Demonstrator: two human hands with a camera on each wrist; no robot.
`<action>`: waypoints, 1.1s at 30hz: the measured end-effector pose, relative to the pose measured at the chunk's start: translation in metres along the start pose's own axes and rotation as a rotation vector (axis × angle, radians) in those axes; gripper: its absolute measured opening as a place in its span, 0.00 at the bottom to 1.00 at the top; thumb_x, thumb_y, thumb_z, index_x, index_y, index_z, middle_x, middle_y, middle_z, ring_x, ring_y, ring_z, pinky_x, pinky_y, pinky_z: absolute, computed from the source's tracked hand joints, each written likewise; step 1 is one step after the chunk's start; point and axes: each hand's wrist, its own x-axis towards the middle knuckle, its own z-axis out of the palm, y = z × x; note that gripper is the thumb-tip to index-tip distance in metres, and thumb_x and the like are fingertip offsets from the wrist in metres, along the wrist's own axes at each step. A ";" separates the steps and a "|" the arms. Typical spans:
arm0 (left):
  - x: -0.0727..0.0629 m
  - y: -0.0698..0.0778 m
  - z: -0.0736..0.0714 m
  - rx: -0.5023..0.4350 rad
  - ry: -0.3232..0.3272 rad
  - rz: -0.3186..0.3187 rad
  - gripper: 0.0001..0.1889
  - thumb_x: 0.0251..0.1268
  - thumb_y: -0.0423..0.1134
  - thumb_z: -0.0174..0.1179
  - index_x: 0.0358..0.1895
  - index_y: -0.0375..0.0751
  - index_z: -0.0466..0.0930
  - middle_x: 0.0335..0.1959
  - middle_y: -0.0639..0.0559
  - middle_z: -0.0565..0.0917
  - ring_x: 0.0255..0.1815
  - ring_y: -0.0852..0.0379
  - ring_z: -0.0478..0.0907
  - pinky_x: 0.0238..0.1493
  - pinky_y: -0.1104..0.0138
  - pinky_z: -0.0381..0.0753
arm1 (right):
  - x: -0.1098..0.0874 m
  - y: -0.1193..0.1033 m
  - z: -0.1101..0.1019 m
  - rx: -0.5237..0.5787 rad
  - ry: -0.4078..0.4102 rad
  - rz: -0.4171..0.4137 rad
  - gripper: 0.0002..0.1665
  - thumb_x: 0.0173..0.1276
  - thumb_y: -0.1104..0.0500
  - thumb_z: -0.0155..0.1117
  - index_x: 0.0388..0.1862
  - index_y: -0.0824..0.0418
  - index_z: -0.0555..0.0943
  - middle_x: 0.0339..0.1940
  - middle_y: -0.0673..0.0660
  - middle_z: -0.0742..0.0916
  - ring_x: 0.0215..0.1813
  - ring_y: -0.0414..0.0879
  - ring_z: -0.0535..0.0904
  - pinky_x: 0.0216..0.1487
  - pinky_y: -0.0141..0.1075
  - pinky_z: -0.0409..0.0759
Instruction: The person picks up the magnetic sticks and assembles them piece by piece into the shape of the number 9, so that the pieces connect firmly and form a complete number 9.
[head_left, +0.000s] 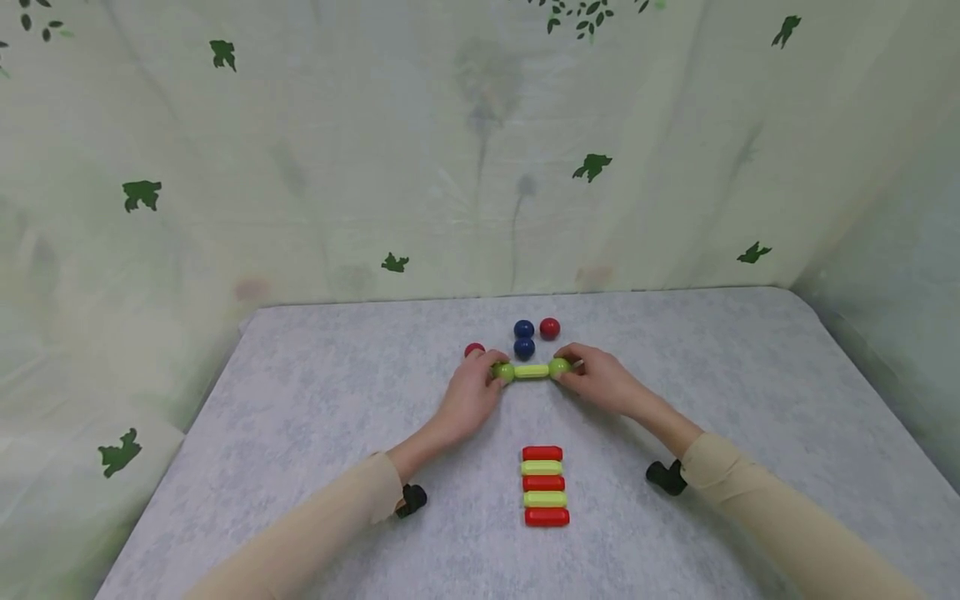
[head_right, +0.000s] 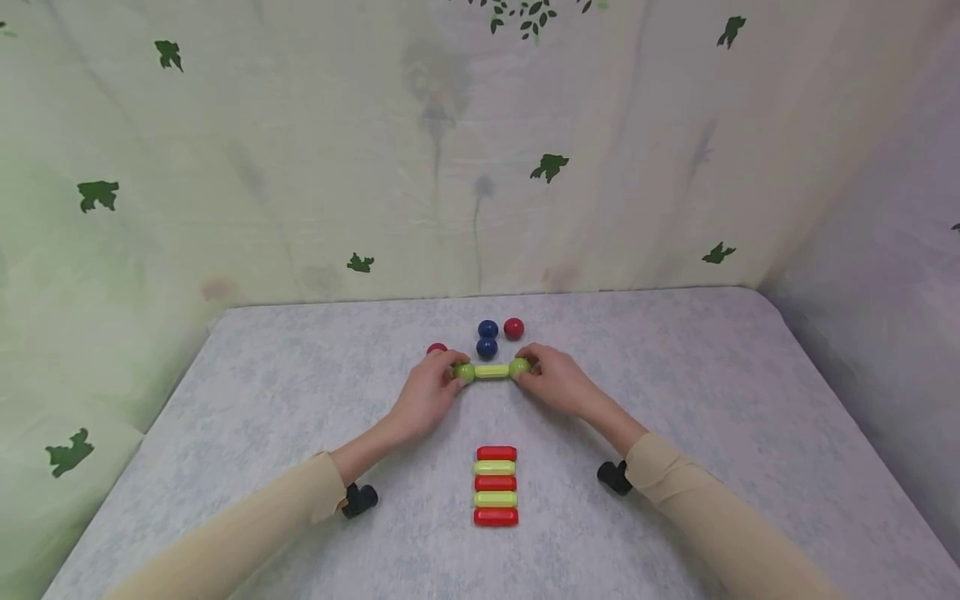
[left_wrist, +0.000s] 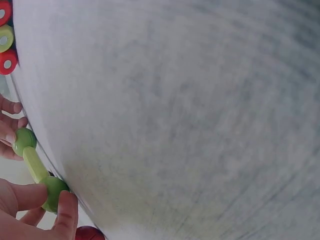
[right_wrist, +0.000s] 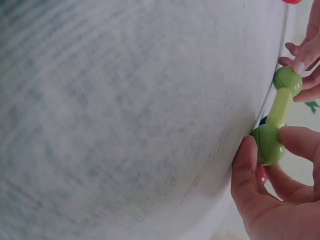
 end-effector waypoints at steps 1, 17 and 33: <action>0.000 0.000 0.000 -0.004 -0.001 -0.005 0.13 0.67 0.29 0.60 0.54 0.39 0.79 0.42 0.49 0.76 0.38 0.54 0.71 0.42 0.62 0.75 | 0.000 0.000 0.000 0.008 -0.002 0.009 0.20 0.71 0.58 0.60 0.59 0.62 0.77 0.53 0.59 0.82 0.48 0.52 0.78 0.46 0.41 0.80; -0.012 0.003 0.001 -0.034 0.022 -0.012 0.15 0.66 0.29 0.60 0.55 0.41 0.79 0.45 0.50 0.75 0.41 0.54 0.72 0.44 0.63 0.76 | 0.000 0.008 0.001 0.101 -0.009 -0.001 0.19 0.71 0.60 0.61 0.59 0.63 0.76 0.52 0.59 0.81 0.46 0.50 0.78 0.46 0.40 0.79; -0.064 0.028 0.013 -0.157 -0.326 0.036 0.09 0.66 0.38 0.64 0.47 0.45 0.85 0.39 0.60 0.77 0.41 0.62 0.74 0.44 0.69 0.76 | 0.001 0.011 0.001 0.106 -0.013 -0.024 0.19 0.70 0.60 0.62 0.58 0.62 0.76 0.51 0.59 0.82 0.46 0.50 0.78 0.44 0.40 0.80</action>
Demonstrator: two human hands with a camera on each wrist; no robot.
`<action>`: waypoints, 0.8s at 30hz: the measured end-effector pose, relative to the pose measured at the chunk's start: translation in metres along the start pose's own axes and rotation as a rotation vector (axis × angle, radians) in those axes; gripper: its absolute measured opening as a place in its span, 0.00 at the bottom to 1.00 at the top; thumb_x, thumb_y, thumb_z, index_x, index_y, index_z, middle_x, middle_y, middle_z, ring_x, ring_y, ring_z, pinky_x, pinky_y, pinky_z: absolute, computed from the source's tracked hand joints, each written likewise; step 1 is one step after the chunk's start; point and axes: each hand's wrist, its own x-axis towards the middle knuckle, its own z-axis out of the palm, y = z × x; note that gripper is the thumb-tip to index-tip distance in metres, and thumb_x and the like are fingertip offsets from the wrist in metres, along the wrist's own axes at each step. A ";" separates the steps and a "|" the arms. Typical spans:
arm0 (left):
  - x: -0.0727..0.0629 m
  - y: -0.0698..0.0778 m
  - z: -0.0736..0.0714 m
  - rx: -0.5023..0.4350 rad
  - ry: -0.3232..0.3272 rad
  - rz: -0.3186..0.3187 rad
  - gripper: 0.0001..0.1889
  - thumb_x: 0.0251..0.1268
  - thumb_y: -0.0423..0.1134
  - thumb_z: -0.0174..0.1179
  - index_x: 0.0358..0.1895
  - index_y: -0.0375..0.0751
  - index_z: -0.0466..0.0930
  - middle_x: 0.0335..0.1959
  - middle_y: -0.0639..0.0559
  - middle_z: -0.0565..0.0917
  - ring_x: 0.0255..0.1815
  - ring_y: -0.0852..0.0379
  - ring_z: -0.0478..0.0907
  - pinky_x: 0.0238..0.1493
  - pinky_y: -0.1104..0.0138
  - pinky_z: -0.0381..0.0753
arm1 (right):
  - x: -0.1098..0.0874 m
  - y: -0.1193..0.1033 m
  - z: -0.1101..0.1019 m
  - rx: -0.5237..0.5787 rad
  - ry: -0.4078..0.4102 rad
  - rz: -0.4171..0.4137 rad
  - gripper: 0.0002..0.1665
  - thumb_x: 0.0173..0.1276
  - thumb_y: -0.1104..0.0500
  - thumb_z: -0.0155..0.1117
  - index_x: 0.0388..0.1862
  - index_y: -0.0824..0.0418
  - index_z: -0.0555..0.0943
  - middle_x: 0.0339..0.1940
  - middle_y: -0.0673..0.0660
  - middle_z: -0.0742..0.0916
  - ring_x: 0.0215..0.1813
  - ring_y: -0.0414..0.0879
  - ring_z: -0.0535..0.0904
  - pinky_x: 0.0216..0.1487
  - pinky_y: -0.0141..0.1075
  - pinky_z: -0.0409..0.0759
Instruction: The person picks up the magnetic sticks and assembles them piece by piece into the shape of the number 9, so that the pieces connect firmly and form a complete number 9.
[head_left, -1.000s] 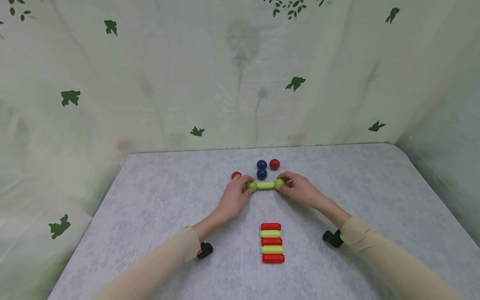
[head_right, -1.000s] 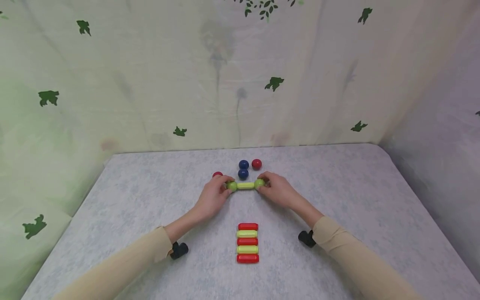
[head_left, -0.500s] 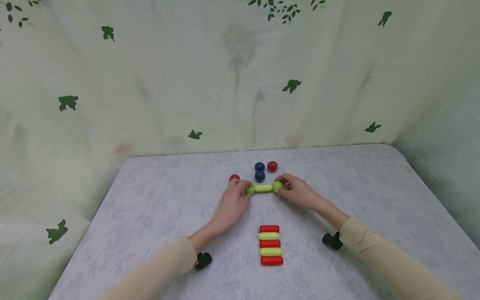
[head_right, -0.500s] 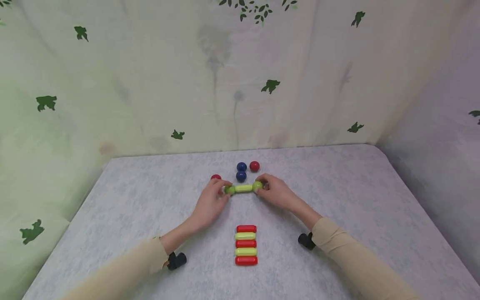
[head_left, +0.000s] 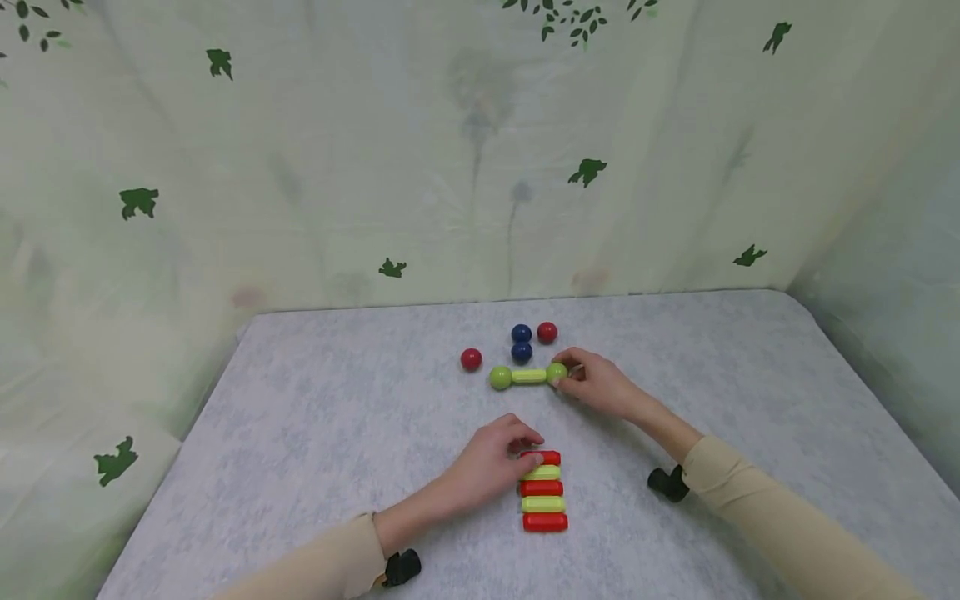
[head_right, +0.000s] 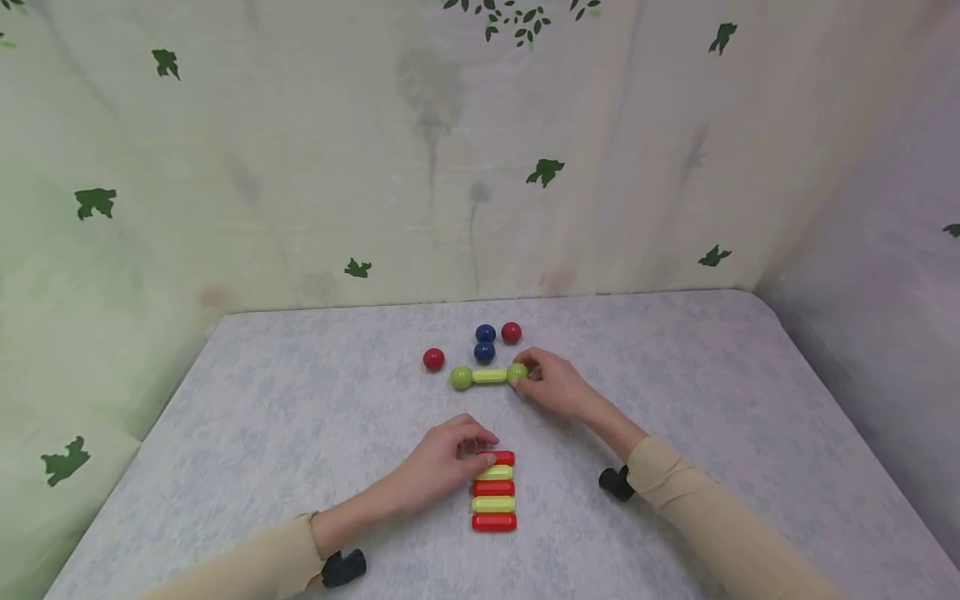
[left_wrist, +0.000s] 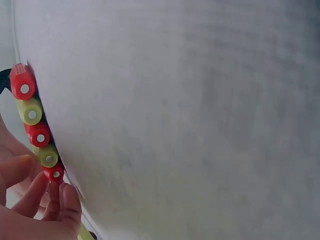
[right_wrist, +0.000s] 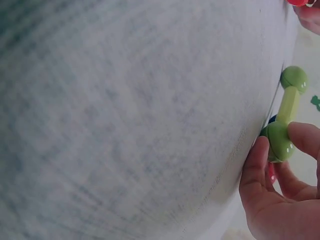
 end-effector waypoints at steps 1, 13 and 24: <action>0.001 0.000 0.001 0.012 -0.018 0.000 0.09 0.66 0.38 0.64 0.47 0.44 0.85 0.38 0.61 0.77 0.39 0.63 0.74 0.43 0.69 0.76 | 0.000 0.001 0.000 0.002 -0.002 -0.006 0.19 0.70 0.60 0.62 0.58 0.63 0.76 0.51 0.59 0.82 0.46 0.50 0.79 0.44 0.39 0.80; 0.008 -0.003 0.000 0.032 -0.049 -0.034 0.07 0.68 0.35 0.61 0.46 0.42 0.83 0.38 0.60 0.76 0.40 0.61 0.72 0.44 0.67 0.75 | -0.001 -0.001 -0.001 0.015 -0.016 0.011 0.19 0.70 0.60 0.61 0.59 0.62 0.76 0.51 0.59 0.81 0.47 0.51 0.78 0.45 0.39 0.80; 0.021 -0.011 -0.019 -0.363 0.275 -0.382 0.11 0.69 0.34 0.59 0.51 0.32 0.81 0.32 0.50 0.82 0.30 0.57 0.76 0.34 0.67 0.77 | 0.000 0.001 -0.002 0.013 -0.025 0.012 0.20 0.71 0.59 0.61 0.60 0.62 0.75 0.52 0.58 0.81 0.48 0.50 0.78 0.47 0.41 0.79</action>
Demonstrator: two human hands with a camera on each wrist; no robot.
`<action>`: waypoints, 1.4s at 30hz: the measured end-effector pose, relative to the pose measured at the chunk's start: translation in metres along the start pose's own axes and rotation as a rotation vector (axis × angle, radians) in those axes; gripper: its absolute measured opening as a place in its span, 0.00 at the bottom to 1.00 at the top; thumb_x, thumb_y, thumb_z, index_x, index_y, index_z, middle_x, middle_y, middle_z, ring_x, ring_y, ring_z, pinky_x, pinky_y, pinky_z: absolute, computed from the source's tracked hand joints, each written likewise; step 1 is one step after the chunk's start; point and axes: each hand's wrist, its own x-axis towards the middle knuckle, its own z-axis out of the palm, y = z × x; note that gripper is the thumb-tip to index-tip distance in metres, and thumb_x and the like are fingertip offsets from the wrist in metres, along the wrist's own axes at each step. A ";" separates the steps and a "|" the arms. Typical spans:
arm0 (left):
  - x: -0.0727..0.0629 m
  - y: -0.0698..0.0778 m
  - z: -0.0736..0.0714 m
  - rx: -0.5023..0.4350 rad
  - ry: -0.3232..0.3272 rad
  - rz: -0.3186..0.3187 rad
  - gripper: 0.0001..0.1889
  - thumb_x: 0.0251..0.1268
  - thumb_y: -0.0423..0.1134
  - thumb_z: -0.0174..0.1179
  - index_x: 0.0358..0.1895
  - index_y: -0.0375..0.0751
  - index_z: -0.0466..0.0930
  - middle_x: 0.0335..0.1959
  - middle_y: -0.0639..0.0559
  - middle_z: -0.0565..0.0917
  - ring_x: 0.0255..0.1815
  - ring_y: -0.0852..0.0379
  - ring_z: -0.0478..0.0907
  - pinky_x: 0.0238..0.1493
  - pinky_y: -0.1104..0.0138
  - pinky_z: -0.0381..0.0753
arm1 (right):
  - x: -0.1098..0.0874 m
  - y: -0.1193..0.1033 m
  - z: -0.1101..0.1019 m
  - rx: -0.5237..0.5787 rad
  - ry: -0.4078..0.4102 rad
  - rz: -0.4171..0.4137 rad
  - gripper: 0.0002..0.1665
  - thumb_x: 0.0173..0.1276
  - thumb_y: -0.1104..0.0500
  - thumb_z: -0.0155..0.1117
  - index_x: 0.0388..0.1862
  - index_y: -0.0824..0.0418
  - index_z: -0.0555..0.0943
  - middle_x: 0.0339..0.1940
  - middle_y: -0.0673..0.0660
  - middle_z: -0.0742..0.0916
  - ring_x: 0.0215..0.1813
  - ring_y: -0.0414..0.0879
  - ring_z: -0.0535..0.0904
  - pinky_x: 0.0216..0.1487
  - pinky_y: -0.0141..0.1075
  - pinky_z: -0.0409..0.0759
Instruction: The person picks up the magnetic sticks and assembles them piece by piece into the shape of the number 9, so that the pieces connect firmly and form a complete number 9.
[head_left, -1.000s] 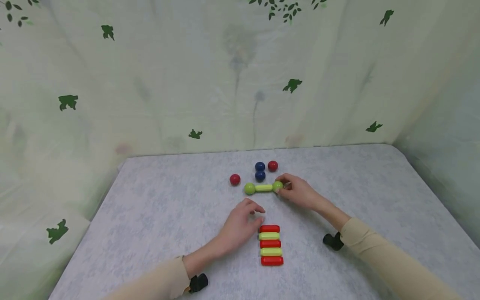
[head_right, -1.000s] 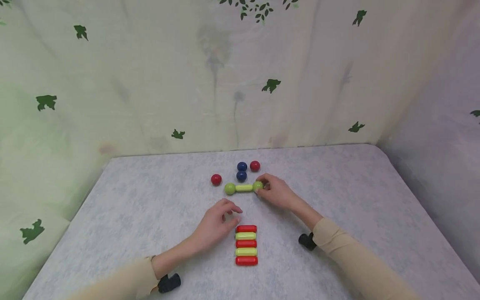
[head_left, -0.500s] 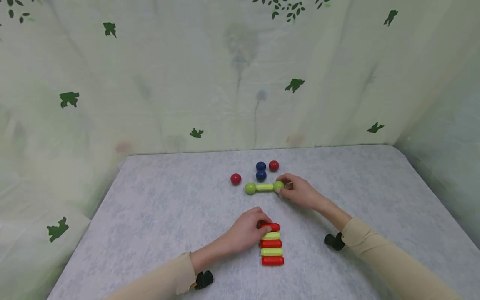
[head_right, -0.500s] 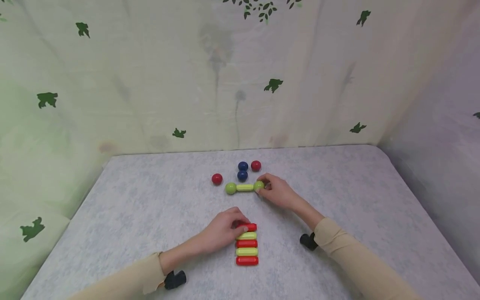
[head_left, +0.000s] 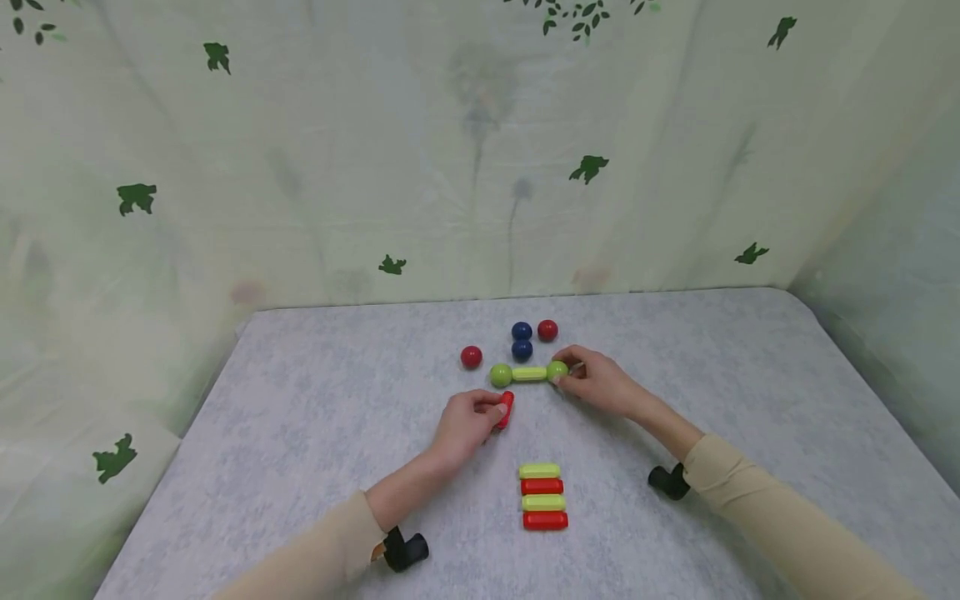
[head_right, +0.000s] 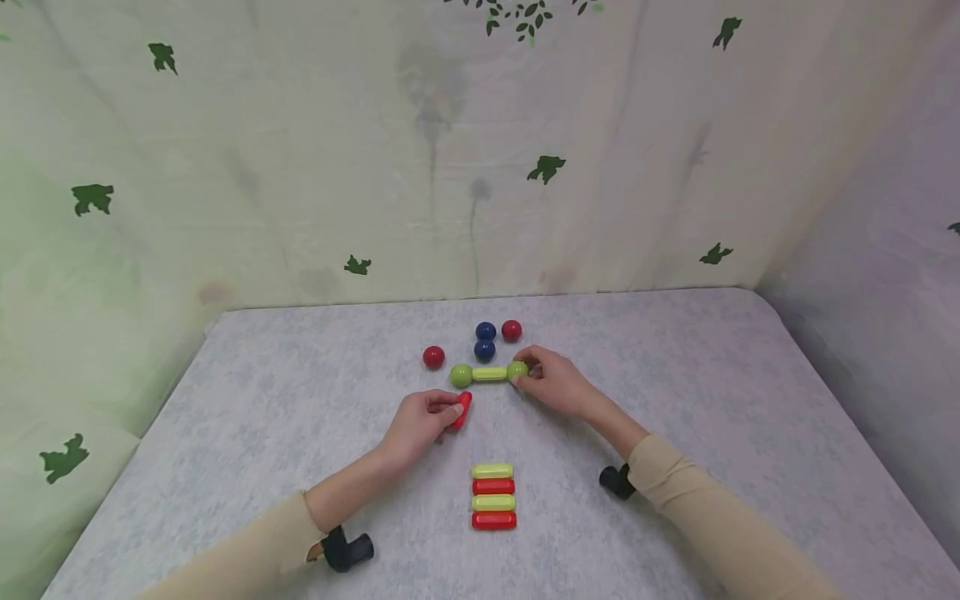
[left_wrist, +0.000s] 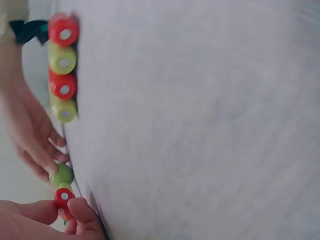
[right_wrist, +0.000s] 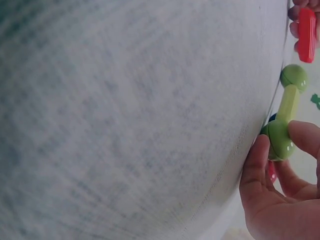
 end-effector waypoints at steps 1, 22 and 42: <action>0.003 0.000 -0.001 -0.059 0.019 -0.034 0.12 0.69 0.34 0.59 0.51 0.31 0.80 0.31 0.49 0.82 0.28 0.57 0.76 0.32 0.68 0.77 | 0.000 0.000 0.000 0.000 -0.001 -0.001 0.20 0.71 0.59 0.61 0.60 0.62 0.75 0.52 0.59 0.81 0.48 0.50 0.78 0.47 0.41 0.79; 0.025 0.003 -0.030 0.086 0.209 -0.013 0.18 0.68 0.36 0.61 0.58 0.35 0.74 0.42 0.43 0.76 0.37 0.50 0.74 0.38 0.63 0.76 | -0.002 0.001 -0.001 0.018 -0.008 -0.004 0.19 0.71 0.60 0.61 0.59 0.63 0.75 0.50 0.58 0.81 0.44 0.49 0.78 0.42 0.38 0.79; 0.049 -0.011 -0.056 0.227 0.047 0.178 0.18 0.67 0.31 0.61 0.59 0.36 0.76 0.50 0.44 0.80 0.44 0.51 0.75 0.41 0.64 0.76 | -0.003 -0.002 0.000 0.004 -0.002 -0.018 0.20 0.72 0.61 0.60 0.60 0.64 0.75 0.51 0.59 0.81 0.45 0.49 0.78 0.42 0.39 0.79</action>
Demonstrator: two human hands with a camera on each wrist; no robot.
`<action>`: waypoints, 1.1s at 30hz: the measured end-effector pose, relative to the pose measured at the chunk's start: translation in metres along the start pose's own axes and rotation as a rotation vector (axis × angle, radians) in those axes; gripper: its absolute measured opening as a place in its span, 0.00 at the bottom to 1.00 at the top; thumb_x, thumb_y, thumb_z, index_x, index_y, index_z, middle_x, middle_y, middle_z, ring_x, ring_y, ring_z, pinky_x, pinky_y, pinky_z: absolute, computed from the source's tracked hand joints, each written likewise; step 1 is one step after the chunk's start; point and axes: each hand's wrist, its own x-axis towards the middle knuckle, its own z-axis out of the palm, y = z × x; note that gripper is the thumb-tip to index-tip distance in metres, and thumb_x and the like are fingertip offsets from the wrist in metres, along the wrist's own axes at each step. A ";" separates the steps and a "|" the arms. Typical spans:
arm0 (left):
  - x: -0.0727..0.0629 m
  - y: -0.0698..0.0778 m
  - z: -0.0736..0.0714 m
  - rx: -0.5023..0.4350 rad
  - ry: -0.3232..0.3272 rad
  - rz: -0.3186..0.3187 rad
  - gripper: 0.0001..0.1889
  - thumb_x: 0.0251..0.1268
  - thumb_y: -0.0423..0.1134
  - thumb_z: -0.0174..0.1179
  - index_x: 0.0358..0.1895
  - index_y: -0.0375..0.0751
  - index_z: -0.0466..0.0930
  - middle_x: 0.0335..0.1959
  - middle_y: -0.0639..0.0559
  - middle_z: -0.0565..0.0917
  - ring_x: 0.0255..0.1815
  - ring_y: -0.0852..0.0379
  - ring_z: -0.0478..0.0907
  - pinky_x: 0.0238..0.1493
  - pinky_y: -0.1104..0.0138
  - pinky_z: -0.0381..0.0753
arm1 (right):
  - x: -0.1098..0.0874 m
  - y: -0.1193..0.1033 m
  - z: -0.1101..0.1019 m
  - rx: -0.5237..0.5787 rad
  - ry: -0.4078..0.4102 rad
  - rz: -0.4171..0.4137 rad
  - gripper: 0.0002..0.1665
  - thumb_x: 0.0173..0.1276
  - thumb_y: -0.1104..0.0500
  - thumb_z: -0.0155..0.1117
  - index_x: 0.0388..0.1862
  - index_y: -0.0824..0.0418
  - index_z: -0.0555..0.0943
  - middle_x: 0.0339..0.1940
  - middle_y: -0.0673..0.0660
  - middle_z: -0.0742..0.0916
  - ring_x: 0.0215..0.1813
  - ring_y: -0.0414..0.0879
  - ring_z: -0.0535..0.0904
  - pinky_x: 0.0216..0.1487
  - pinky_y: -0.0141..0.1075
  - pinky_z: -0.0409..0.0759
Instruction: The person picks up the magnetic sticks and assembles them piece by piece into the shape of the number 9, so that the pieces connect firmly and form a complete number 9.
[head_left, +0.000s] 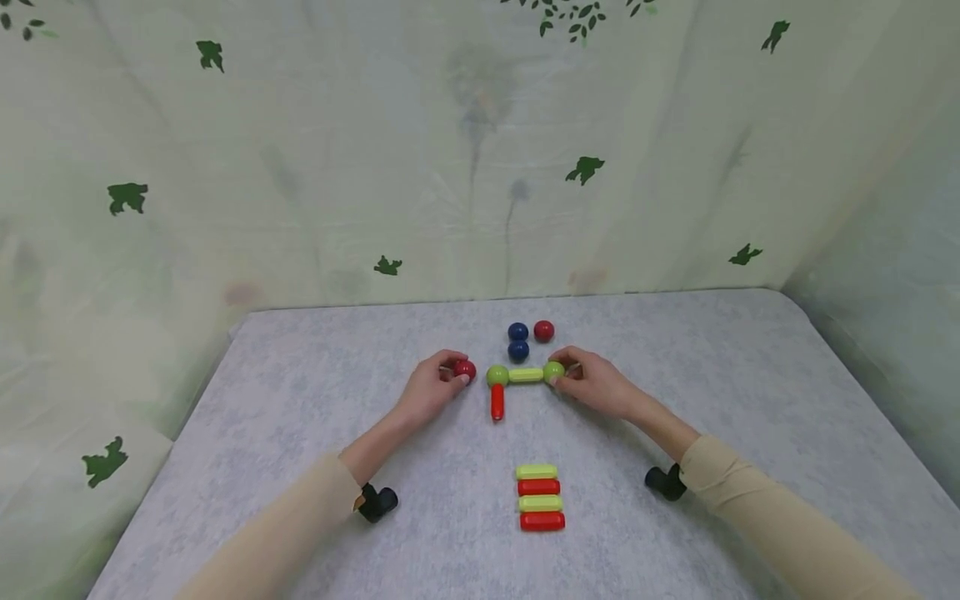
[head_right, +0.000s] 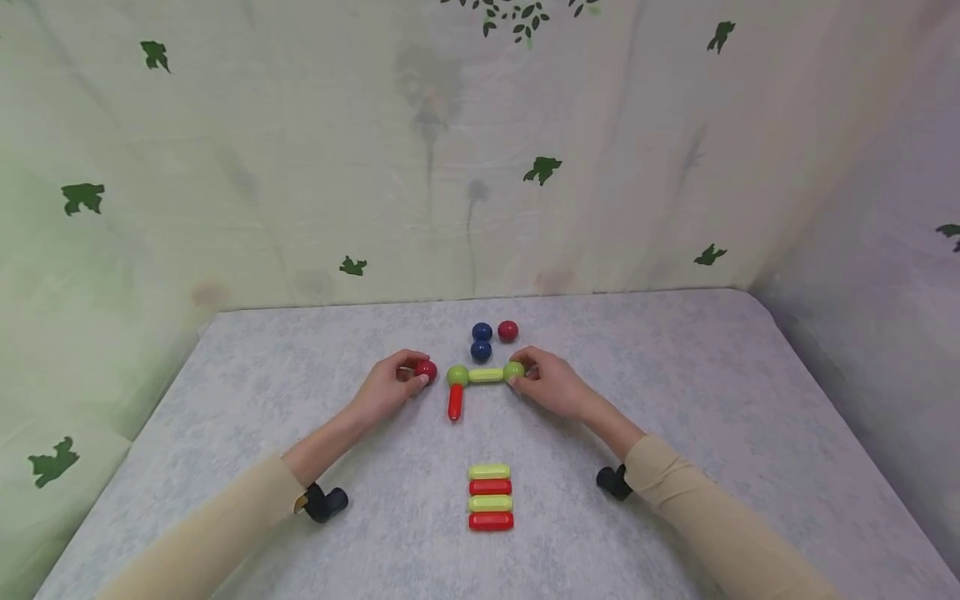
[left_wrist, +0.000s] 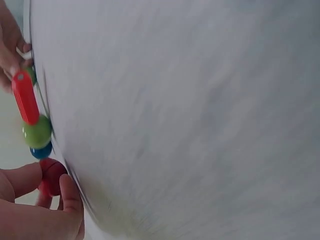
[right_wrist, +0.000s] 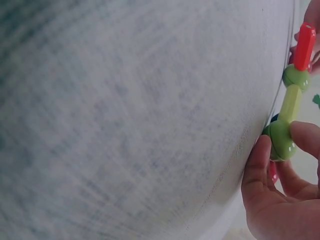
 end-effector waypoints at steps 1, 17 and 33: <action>-0.005 0.000 0.000 -0.005 0.001 -0.011 0.18 0.67 0.32 0.62 0.59 0.36 0.76 0.49 0.44 0.80 0.43 0.51 0.75 0.40 0.64 0.76 | 0.000 0.000 0.000 0.003 -0.002 0.002 0.20 0.72 0.61 0.60 0.60 0.64 0.75 0.50 0.59 0.81 0.45 0.49 0.78 0.42 0.39 0.79; -0.077 0.003 0.016 -0.034 -0.106 -0.012 0.19 0.62 0.35 0.67 0.55 0.41 0.75 0.41 0.52 0.78 0.39 0.53 0.74 0.39 0.65 0.79 | 0.000 -0.001 0.000 0.006 -0.014 0.009 0.20 0.71 0.60 0.60 0.61 0.63 0.75 0.51 0.59 0.81 0.45 0.49 0.78 0.42 0.38 0.78; -0.068 0.012 0.035 -0.055 -0.165 0.120 0.17 0.64 0.32 0.64 0.55 0.44 0.75 0.44 0.52 0.78 0.42 0.54 0.74 0.43 0.63 0.77 | 0.001 0.000 0.001 -0.003 -0.005 0.002 0.20 0.72 0.60 0.60 0.60 0.63 0.75 0.51 0.59 0.81 0.47 0.50 0.78 0.44 0.40 0.79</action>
